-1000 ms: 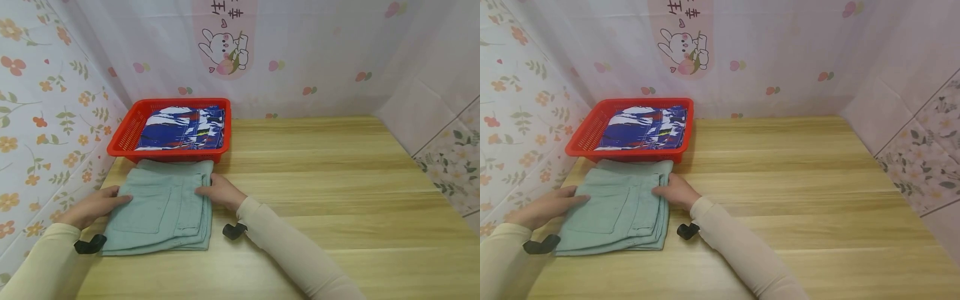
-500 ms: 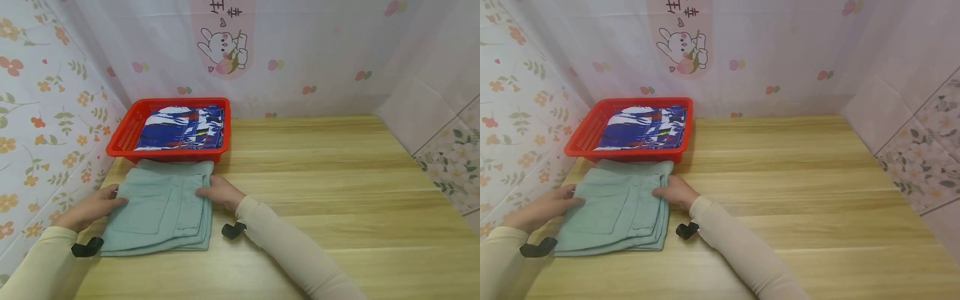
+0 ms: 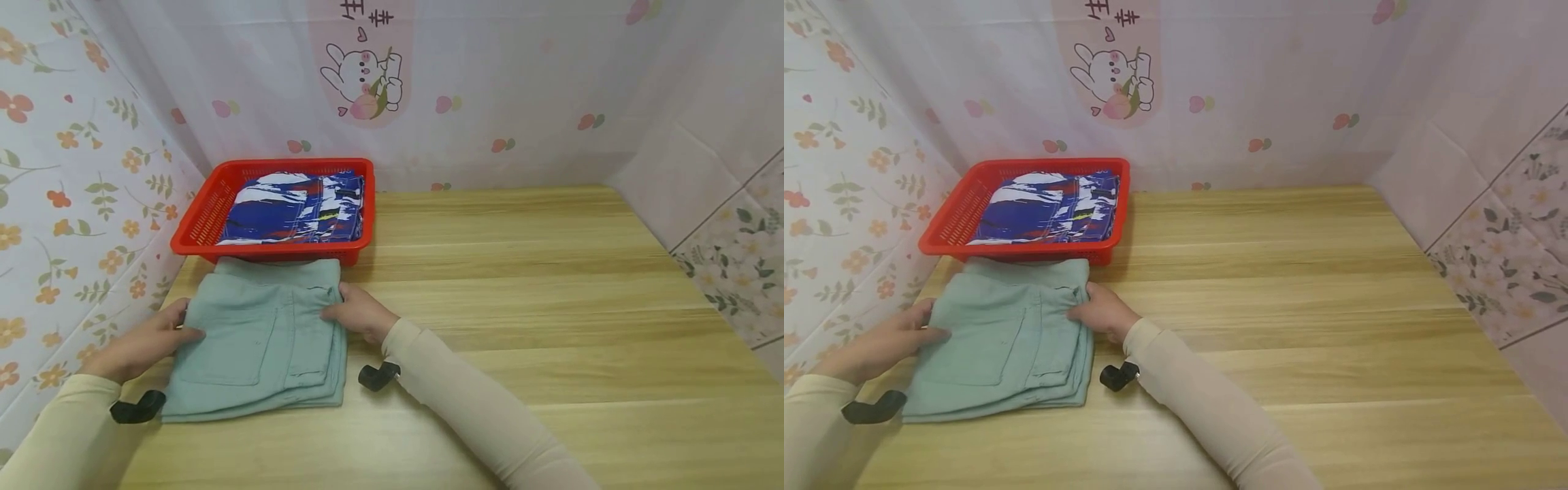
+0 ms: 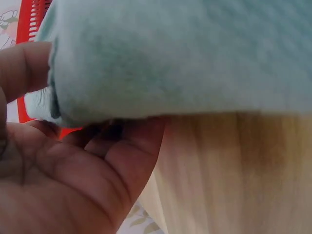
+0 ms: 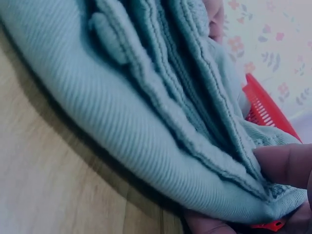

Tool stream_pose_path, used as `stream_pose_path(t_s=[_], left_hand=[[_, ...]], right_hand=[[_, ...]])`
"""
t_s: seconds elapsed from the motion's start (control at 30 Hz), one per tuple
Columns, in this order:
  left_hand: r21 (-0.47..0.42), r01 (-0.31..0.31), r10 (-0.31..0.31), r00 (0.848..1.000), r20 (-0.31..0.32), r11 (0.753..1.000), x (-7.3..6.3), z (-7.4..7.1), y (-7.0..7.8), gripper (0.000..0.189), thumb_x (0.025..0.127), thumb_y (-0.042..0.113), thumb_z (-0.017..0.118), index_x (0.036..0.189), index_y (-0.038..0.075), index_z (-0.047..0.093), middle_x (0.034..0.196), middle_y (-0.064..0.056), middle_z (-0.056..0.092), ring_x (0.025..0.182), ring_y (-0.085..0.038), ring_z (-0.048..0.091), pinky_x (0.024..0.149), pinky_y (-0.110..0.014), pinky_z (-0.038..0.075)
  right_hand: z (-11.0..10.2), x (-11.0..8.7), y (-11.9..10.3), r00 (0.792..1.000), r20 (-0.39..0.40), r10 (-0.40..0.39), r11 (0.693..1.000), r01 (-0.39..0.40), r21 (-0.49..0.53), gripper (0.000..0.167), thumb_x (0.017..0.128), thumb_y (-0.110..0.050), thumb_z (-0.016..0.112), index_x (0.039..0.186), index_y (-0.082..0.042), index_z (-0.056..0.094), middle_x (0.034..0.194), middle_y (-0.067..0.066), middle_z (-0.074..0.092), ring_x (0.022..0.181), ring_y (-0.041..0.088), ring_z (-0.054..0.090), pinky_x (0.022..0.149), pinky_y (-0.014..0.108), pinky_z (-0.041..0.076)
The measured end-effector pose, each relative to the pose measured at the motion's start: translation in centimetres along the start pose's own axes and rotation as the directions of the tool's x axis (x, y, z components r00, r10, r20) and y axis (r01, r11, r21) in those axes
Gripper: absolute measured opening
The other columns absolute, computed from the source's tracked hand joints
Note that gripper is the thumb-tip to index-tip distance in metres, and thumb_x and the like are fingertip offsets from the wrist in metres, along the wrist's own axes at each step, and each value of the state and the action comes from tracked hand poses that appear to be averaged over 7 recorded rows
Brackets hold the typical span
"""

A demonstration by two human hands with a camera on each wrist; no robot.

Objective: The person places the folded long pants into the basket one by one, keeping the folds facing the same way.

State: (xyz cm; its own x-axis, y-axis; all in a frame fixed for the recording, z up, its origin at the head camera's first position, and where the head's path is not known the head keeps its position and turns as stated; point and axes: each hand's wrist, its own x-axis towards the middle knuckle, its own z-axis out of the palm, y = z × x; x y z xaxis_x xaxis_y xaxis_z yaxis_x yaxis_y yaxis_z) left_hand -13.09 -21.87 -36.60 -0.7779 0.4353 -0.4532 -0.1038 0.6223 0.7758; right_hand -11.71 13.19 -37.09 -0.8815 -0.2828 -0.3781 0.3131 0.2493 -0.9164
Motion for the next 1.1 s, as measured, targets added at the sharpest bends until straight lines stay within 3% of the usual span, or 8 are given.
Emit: stream_pose_path(t_s=[0.1, 0.33, 0.53, 0.8, 0.9, 0.97, 1.03, 1.1], left_hand=[[0.022, -0.031, 0.031, 0.999, -0.014, 0.999, 0.0, 0.3, 0.3, 0.072, 0.099, 0.011, 0.056, 0.151, -0.009, 0.011, 0.148, -0.036, 0.028, 0.131, -0.051, 0.033, 0.101, -0.068, 0.034], [0.059, -0.064, 0.065, 0.998, -0.015, 0.996, 0.1, 0.4, 0.2, 0.075, 0.097, 0.009, 0.059, 0.153, -0.007, 0.012, 0.148, -0.034, 0.03, 0.131, -0.052, 0.032, 0.1, -0.07, 0.032], [0.093, -0.099, 0.103, 0.994, -0.035, 0.991, -0.2, 0.5, -0.3, 0.066, 0.097, 0.008, 0.06, 0.149, -0.008, 0.022, 0.145, -0.031, 0.038, 0.128, -0.046, 0.039, 0.098, -0.061, 0.041], [0.044, -0.126, 0.128, 0.991, -0.048, 0.991, -0.5, 0.5, -0.6, 0.071, 0.099, 0.007, 0.057, 0.15, -0.011, 0.012, 0.148, -0.035, 0.03, 0.132, -0.051, 0.033, 0.097, -0.054, 0.043], [0.069, -0.124, 0.128, 0.99, -0.064, 0.99, -0.6, 0.4, -0.6, 0.071, 0.1, 0.012, 0.058, 0.151, -0.011, 0.015, 0.148, -0.035, 0.03, 0.133, -0.052, 0.031, 0.098, -0.053, 0.043], [0.088, -0.13, 0.137, 0.987, -0.081, 0.988, -0.8, 0.3, -0.6, 0.07, 0.099, 0.013, 0.06, 0.151, -0.011, 0.018, 0.148, -0.035, 0.032, 0.133, -0.051, 0.032, 0.097, -0.044, 0.047], [0.107, -0.143, 0.154, 0.982, -0.105, 0.984, -1.1, 0.2, -0.6, 0.067, 0.099, 0.013, 0.061, 0.149, -0.01, 0.023, 0.145, -0.034, 0.036, 0.131, -0.039, 0.041, 0.092, -0.03, 0.049], [0.106, -0.178, 0.191, 0.974, -0.125, 0.978, -1.3, 0.2, -0.7, 0.063, 0.098, 0.01, 0.061, 0.146, -0.011, 0.027, 0.143, -0.034, 0.039, 0.126, -0.018, 0.047, 0.086, -0.018, 0.047]], right_hand=[[0.1, 0.1, -0.2, 1.0, -0.012, 0.007, 1.0, -0.007, 0.001, 0.042, 0.088, 0.003, 0.065, 0.129, -0.004, 0.056, 0.117, 0.004, 0.062, 0.104, 0.018, 0.055, 0.1, 0.038, 0.044], [0.0, -0.1, -0.5, 1.0, 0.015, -0.025, 1.0, 0.025, 0.005, 0.052, 0.085, 0.011, 0.061, 0.133, -0.006, 0.055, 0.12, 0.003, 0.061, 0.107, 0.019, 0.055, 0.101, 0.038, 0.043], [-0.2, -0.1, -0.2, 0.994, 0.055, -0.095, 0.995, 0.097, -0.034, 0.056, 0.084, 0.013, 0.061, 0.135, -0.008, 0.054, 0.124, 0.001, 0.061, 0.109, 0.017, 0.055, 0.103, 0.038, 0.042], [-0.6, -0.1, 0.0, 0.987, 0.093, -0.134, 0.987, 0.141, -0.075, 0.057, 0.086, 0.01, 0.063, 0.138, -0.009, 0.052, 0.126, 0.0, 0.061, 0.111, 0.015, 0.055, 0.102, 0.035, 0.043], [-0.8, -0.2, -0.2, 0.985, 0.104, -0.137, 0.985, 0.146, -0.089, 0.057, 0.086, 0.008, 0.064, 0.139, -0.009, 0.051, 0.127, 0.0, 0.06, 0.112, 0.016, 0.055, 0.103, 0.034, 0.042], [-0.9, -0.3, -0.3, 0.985, 0.109, -0.137, 0.983, 0.148, -0.105, 0.057, 0.086, 0.008, 0.064, 0.139, -0.01, 0.051, 0.127, 0.0, 0.06, 0.112, 0.016, 0.055, 0.103, 0.034, 0.042], [-0.9, -0.5, -0.5, 0.984, 0.112, -0.139, 0.981, 0.152, -0.12, 0.057, 0.086, 0.008, 0.065, 0.139, -0.01, 0.051, 0.126, 0.0, 0.059, 0.112, 0.017, 0.054, 0.103, 0.035, 0.042], [-1.0, -0.6, -0.7, 0.983, 0.114, -0.145, 0.977, 0.16, -0.14, 0.057, 0.086, 0.007, 0.066, 0.139, -0.011, 0.052, 0.127, -0.001, 0.058, 0.113, 0.016, 0.054, 0.104, 0.035, 0.042]])
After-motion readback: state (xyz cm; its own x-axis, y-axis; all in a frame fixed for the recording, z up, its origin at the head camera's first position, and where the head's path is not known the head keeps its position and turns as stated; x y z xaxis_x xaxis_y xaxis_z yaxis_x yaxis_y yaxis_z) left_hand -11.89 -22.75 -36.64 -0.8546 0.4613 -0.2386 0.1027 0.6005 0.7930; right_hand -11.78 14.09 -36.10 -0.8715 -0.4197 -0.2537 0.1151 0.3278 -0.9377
